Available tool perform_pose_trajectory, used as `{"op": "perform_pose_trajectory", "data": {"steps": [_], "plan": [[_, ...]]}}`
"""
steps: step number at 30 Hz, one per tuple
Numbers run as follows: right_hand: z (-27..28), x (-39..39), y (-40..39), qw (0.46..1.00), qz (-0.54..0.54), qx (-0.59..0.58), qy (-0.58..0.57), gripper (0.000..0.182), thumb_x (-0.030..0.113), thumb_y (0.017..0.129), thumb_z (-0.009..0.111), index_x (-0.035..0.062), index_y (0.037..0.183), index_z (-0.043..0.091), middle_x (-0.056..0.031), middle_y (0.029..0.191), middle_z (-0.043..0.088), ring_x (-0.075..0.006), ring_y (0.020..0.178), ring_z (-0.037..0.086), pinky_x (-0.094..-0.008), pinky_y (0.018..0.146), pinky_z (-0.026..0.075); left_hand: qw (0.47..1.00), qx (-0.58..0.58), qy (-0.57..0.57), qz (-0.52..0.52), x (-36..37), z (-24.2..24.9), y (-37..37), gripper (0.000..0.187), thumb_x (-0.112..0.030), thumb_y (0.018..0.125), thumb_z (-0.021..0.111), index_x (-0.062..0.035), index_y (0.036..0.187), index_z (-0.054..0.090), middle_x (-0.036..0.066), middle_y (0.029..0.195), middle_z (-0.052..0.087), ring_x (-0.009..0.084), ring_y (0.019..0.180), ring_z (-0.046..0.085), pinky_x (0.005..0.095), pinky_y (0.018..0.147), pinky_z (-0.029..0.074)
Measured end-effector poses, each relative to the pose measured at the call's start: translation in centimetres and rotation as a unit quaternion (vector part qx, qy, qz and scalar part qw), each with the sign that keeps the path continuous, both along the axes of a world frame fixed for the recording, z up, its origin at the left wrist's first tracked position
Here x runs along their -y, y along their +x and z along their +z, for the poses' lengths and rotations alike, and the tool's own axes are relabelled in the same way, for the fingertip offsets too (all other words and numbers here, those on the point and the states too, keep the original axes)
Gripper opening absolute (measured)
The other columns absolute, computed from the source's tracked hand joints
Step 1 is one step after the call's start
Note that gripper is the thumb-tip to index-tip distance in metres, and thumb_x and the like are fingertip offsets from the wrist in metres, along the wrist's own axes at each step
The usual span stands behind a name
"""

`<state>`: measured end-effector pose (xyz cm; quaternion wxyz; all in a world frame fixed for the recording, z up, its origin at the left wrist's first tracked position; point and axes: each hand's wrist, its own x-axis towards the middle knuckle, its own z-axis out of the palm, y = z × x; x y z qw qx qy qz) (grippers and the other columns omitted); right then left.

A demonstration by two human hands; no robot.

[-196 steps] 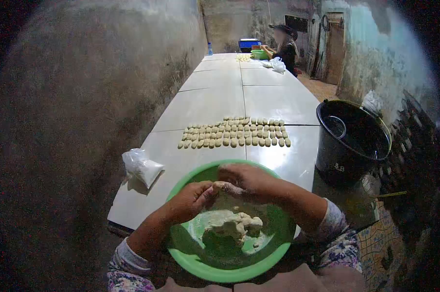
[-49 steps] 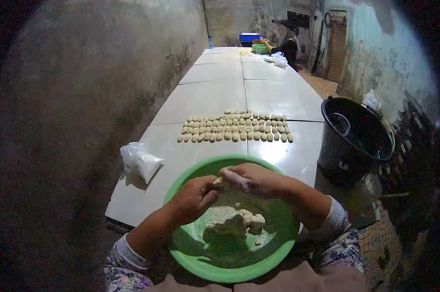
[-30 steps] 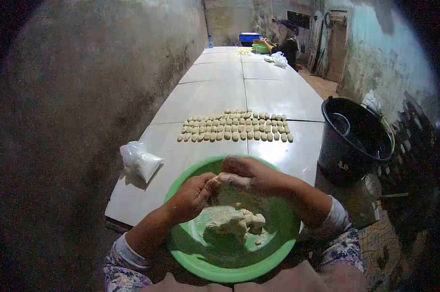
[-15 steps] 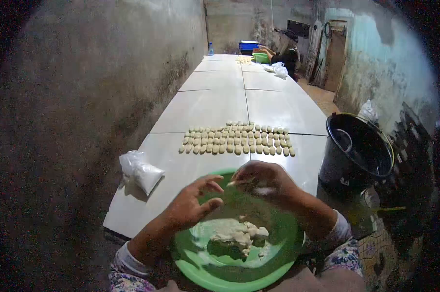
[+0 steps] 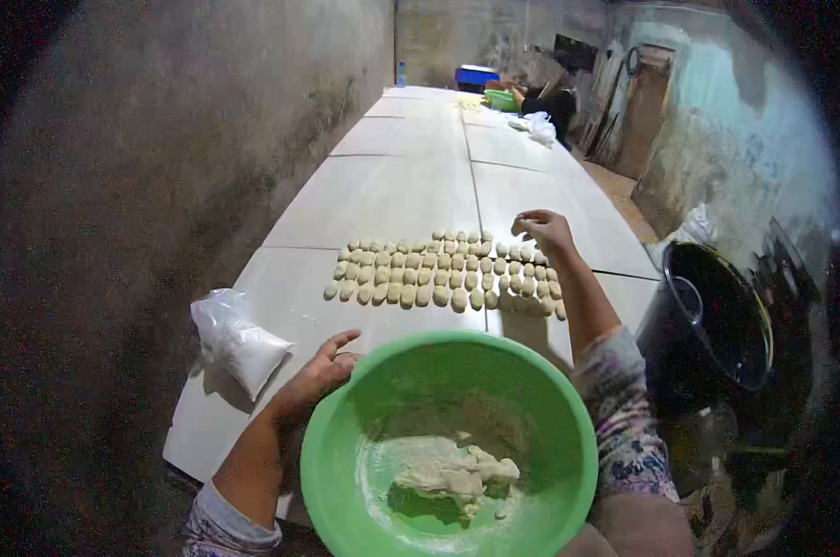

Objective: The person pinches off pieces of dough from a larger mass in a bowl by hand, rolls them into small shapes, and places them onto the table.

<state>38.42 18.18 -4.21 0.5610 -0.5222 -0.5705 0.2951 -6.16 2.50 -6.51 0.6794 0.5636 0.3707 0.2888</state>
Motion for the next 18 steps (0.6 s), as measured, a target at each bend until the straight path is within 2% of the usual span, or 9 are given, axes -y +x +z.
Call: {"op": "perform_pose_trajectory", "data": {"steps": [2,3,5,6,7,9,11,16,18], "plan": [[-2.7,-4.0,1.1,0.999,-0.033,-0.003,-0.026,0.023,0.007,0.080,0.066,-0.0067,0.098,0.063,-0.0100,0.080,0.067,-0.0150,0.065,0.062,-0.0268,0.056,0.047,1.000,0.001,-0.016,0.004,0.2,0.9,0.0,0.076,-0.044,0.088,0.056,-0.0053,0.143,0.020,0.014,0.126,0.048,0.0232,0.116,0.047,0.0352,0.100,0.036],[-3.7,-5.3,1.7,1.000,0.003,-0.001,-0.022,0.026,0.010,0.079,0.067,-0.0048,0.100,0.064,-0.0086,0.077,0.067,-0.0134,0.063,0.061,-0.0253,0.054,0.046,1.000,0.004,-0.028,0.003,0.1,0.9,0.0,0.079,-0.049,0.087,0.057,-0.0054,0.143,0.021,0.016,0.130,0.045,0.0234,0.117,0.047,0.0350,0.099,0.038],[-3.7,-5.7,1.0,0.981,-0.103,0.157,-0.053,0.027,0.012,0.080,0.069,-0.0046,0.099,0.062,-0.0071,0.073,0.064,-0.0130,0.061,0.058,-0.0267,0.054,0.046,0.997,0.059,-0.049,0.028,1.0,2.0,0.4,0.086,-0.058,0.083,0.055,-0.0034,0.142,0.025,0.016,0.135,0.042,0.0270,0.123,0.043,0.0387,0.103,0.035],[-5.9,-8.6,2.5,0.963,-0.136,0.231,-0.030,0.029,0.014,0.078,0.070,-0.0018,0.101,0.063,-0.0064,0.071,0.062,-0.0128,0.059,0.057,-0.0282,0.053,0.046,0.995,0.078,-0.048,0.028,0.6,1.3,0.3,0.083,-0.056,0.084,0.055,-0.0030,0.141,0.026,0.016,0.136,0.042,0.0277,0.123,0.043,0.0395,0.104,0.034],[-4.4,-6.8,0.9,0.961,-0.155,0.213,-0.087,0.026,0.014,0.076,0.071,0.0026,0.098,0.066,-0.0076,0.074,0.065,-0.0142,0.061,0.059,-0.0303,0.055,0.047,0.994,0.097,-0.048,0.028,0.5,0.9,0.3,0.081,-0.054,0.085,0.055,-0.0025,0.140,0.028,0.016,0.136,0.042,0.0283,0.124,0.043,0.0403,0.105,0.034],[-4.3,-6.9,0.5,0.936,-0.170,0.287,-0.109,0.022,0.019,0.073,0.073,0.0062,0.092,0.069,-0.0092,0.078,0.067,-0.0168,0.064,0.061,-0.0317,0.058,0.049,0.989,0.113,-0.082,0.045,0.5,0.7,0.6,0.078,-0.052,0.086,0.055,-0.0018,0.139,0.030,0.016,0.136,0.042,0.0283,0.125,0.042,0.0404,0.105,0.033],[-5.0,-6.8,0.2,0.927,-0.196,0.304,-0.099,0.021,0.023,0.074,0.072,0.0057,0.085,0.070,-0.0104,0.079,0.068,-0.0218,0.070,0.064,-0.0348,0.065,0.051,0.983,0.131,-0.111,0.059,0.6,0.7,1.2,0.075,-0.049,0.086,0.055,-0.0010,0.138,0.031,0.016,0.136,0.043,0.0283,0.125,0.042,0.0406,0.105,0.033],[-3.8,-6.0,-1.0,0.877,-0.247,0.386,-0.144,0.018,0.022,0.078,0.067,0.0069,0.089,0.071,-0.0129,0.089,0.069,-0.0255,0.084,0.065,-0.0359,0.075,0.050,0.976,0.178,-0.111,0.056,0.5,0.3,1.2,0.066,-0.044,0.090,0.049,0.0010,0.136,0.035,0.016,0.136,0.044,0.0276,0.125,0.042,0.0414,0.106,0.031],[-4.2,-6.5,0.3,0.902,-0.222,0.359,-0.095,0.018,0.019,0.079,0.064,0.0077,0.091,0.070,-0.0131,0.093,0.068,-0.0262,0.088,0.065,-0.0359,0.077,0.050,0.979,0.172,-0.101,0.048,0.3,0.3,1.1,0.065,-0.044,0.091,0.048,0.0010,0.136,0.035,0.016,0.136,0.044,0.0274,0.125,0.042,0.0414,0.106,0.031]]}}
